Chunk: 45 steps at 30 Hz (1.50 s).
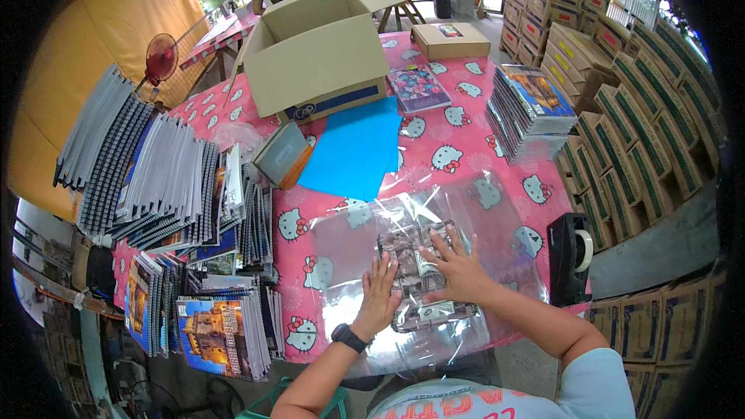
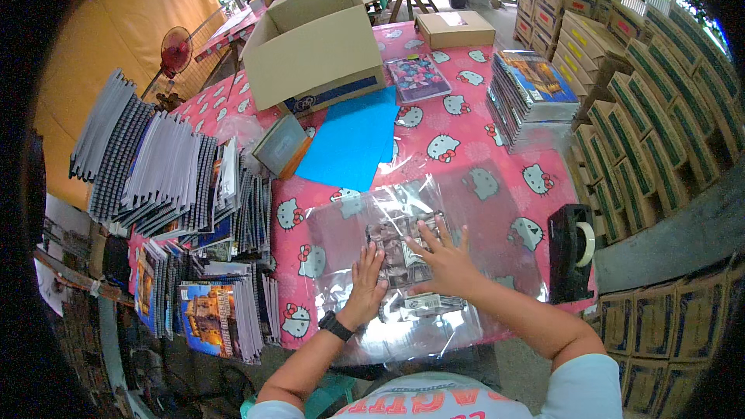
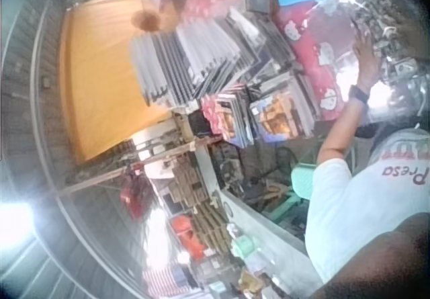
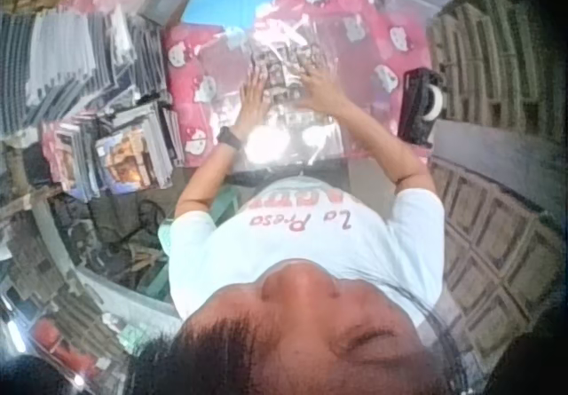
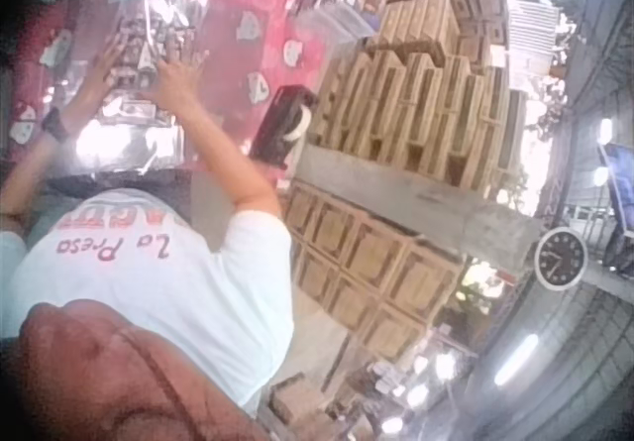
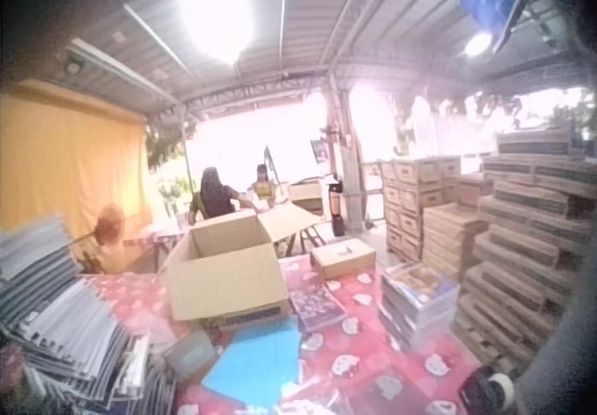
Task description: The person places a stack of notebooks into a clear plastic bag and uses tape to seal the bag.
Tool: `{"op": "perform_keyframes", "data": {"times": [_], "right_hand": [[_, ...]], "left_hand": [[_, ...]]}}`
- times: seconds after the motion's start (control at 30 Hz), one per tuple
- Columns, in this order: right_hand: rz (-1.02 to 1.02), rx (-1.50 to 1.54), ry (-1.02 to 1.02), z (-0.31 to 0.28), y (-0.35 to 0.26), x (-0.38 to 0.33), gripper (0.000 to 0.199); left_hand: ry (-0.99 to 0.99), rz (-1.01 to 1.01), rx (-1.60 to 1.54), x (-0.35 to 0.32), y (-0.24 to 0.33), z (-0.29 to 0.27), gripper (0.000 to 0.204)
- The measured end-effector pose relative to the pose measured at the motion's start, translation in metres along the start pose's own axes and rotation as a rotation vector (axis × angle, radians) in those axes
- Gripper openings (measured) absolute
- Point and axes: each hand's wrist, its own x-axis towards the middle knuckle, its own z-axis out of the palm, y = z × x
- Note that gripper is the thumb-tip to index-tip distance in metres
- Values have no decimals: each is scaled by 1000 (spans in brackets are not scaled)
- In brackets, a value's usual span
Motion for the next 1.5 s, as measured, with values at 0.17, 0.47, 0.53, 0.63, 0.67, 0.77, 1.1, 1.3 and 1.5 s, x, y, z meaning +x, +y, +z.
{"op": "perform_keyframes", "data": {"times": [0.17, 0.47, 0.53, 0.63, 0.67, 0.77, 1.1, 1.3, 1.5], "right_hand": [[39, -59, -67, -5, -16, 12, 112], [99, -49, 117, 6, -25, -6, 123], [138, -61, 80, -6, -44, -30, 121], [177, -12, 162, -16, -38, -88, 109], [200, -19, 195, -20, -25, -112, 106], [712, 221, 761, -47, 67, -180, 83], [807, 1001, 911, -36, 112, -249, 54], [956, 1100, 1009, 7, 86, -287, 32], [697, 1878, 371, 31, 46, -196, 22]], "left_hand": [[-112, -1, 206, 17, 16, -10, 58], [-152, -39, 414, 56, 40, -8, 77], [-139, -54, 398, 56, 37, -6, 81], [-130, -21, 383, 57, 41, -7, 77], [-126, -19, 390, 56, 41, -6, 78], [-124, -37, 404, 50, 36, -10, 78], [-146, -39, 361, 57, 48, -6, 79], [-144, -63, 362, 51, 44, -11, 79], [-150, -65, 383, 54, 44, -10, 80]]}}
